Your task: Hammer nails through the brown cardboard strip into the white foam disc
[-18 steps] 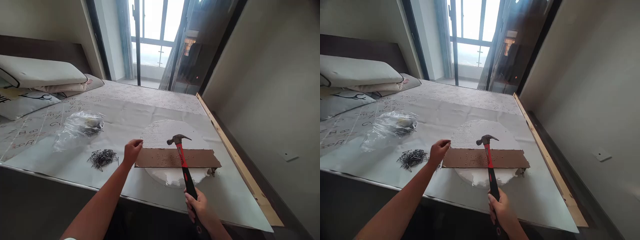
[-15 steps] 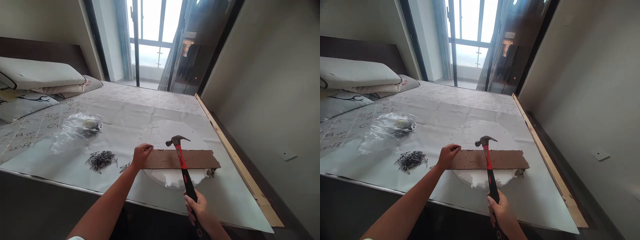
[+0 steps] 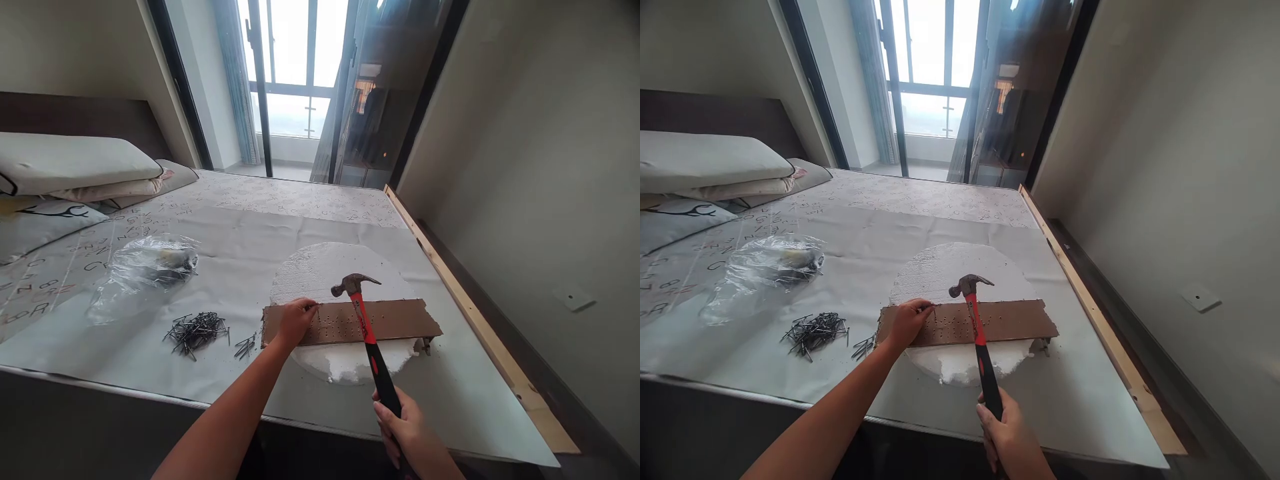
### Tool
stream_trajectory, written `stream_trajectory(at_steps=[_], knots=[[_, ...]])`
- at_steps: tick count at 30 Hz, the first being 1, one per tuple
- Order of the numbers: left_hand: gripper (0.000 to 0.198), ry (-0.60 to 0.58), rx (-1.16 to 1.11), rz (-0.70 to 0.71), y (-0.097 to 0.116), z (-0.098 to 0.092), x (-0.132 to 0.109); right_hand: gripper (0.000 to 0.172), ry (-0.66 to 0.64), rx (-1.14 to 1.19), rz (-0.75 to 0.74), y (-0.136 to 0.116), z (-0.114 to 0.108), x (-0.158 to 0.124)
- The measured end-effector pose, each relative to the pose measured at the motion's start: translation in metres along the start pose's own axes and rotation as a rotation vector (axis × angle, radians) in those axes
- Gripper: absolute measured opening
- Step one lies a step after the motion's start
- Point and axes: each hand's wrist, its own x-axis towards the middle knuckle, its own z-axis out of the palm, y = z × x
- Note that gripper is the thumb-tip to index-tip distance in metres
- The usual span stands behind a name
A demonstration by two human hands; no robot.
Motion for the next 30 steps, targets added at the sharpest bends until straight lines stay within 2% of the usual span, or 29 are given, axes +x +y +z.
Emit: stream_trajectory(at_steps=[12, 17, 23, 26, 30], knots=[[0.016, -0.008, 0.013, 0.038, -0.003, 0.006, 0.0, 0.045, -0.031, -0.06, 0.011, -0.012, 0.0, -0.013], [0.015, -0.046, 0.04, 0.077, -0.006, 0.014, -0.002, 0.041, 0.021, -0.287, 0.032, -0.039, -0.011, -0.039], [0.017, -0.055, 0.088, 0.084, -0.006, 0.016, -0.003, 0.03, -0.021, -0.621, 0.07, -0.065, -0.017, -0.055], [0.017, -0.06, 0.105, 0.088, -0.004, 0.016, -0.004, 0.032, -0.039, -0.693, 0.075, -0.074, -0.02, -0.062], [0.017, -0.053, 0.085, 0.077, -0.004, 0.017, -0.004, 0.035, 0.029, -0.728, 0.066, -0.084, -0.017, -0.069]])
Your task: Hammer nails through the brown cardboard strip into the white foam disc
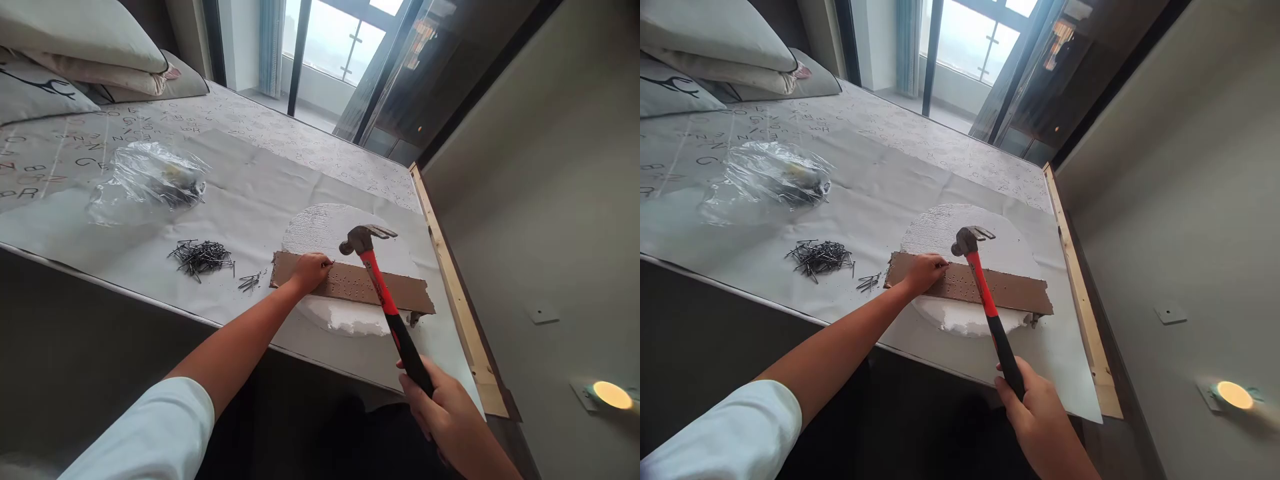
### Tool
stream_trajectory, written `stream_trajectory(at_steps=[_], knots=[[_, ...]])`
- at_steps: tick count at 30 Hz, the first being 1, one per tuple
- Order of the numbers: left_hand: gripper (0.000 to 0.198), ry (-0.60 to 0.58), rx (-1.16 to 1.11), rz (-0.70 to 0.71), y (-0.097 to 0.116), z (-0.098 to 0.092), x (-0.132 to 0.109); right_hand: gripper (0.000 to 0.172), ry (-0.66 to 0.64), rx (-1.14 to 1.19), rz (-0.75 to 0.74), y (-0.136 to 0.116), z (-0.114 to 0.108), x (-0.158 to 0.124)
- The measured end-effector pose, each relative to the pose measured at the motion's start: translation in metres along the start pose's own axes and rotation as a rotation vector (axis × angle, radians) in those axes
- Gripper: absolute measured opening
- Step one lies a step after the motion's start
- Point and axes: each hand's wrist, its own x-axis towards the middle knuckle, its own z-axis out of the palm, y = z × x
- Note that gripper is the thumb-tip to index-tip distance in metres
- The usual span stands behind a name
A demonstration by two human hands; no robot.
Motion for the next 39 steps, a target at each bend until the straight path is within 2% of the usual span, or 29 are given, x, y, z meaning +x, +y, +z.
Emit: stream_trajectory(at_steps=[6, 12, 17, 22, 25, 30, 32, 36, 38, 39], knots=[[0.015, 0.011, 0.023, -0.007, -0.004, 0.003, 0.0, 0.029, 0.019, 0.027, 0.018, -0.007, 0.014, 0.007], [0.015, 0.007, 0.024, 0.007, -0.006, 0.004, 0.001, 0.031, 0.083, -0.009, 0.004, -0.003, 0.009, 0.002], [0.017, -0.029, 0.09, 0.031, -0.007, 0.004, 0.001, 0.026, 0.008, -0.003, 0.007, 0.003, 0.019, 0.011], [0.019, -0.078, 0.054, 0.018, -0.006, 0.002, 0.002, 0.035, 0.135, 0.034, -0.014, -0.005, 0.017, 0.006], [0.025, -0.014, -0.092, -0.01, -0.008, -0.01, 0.004, 0.033, 0.13, 0.023, -0.009, -0.01, 0.015, 0.006], [0.029, 0.425, -0.213, -0.158, -0.018, -0.05, 0.005, 0.019, -0.007, -0.018, 0.015, 0.001, 0.03, 0.025], [0.029, 0.519, -0.191, -0.184, -0.026, -0.065, 0.003, 0.017, -0.005, 0.014, 0.007, 0.007, 0.035, 0.031], [0.029, 0.568, -0.082, -0.268, -0.058, -0.084, -0.003, 0.016, -0.018, 0.114, 0.001, 0.016, 0.04, 0.033], [0.026, 0.491, 0.015, -0.361, -0.081, -0.089, -0.009, 0.018, -0.053, 0.184, 0.016, 0.019, 0.042, 0.031], [0.024, 0.417, 0.073, -0.42, -0.093, -0.091, -0.012, 0.019, -0.076, 0.233, 0.02, 0.021, 0.043, 0.031]])
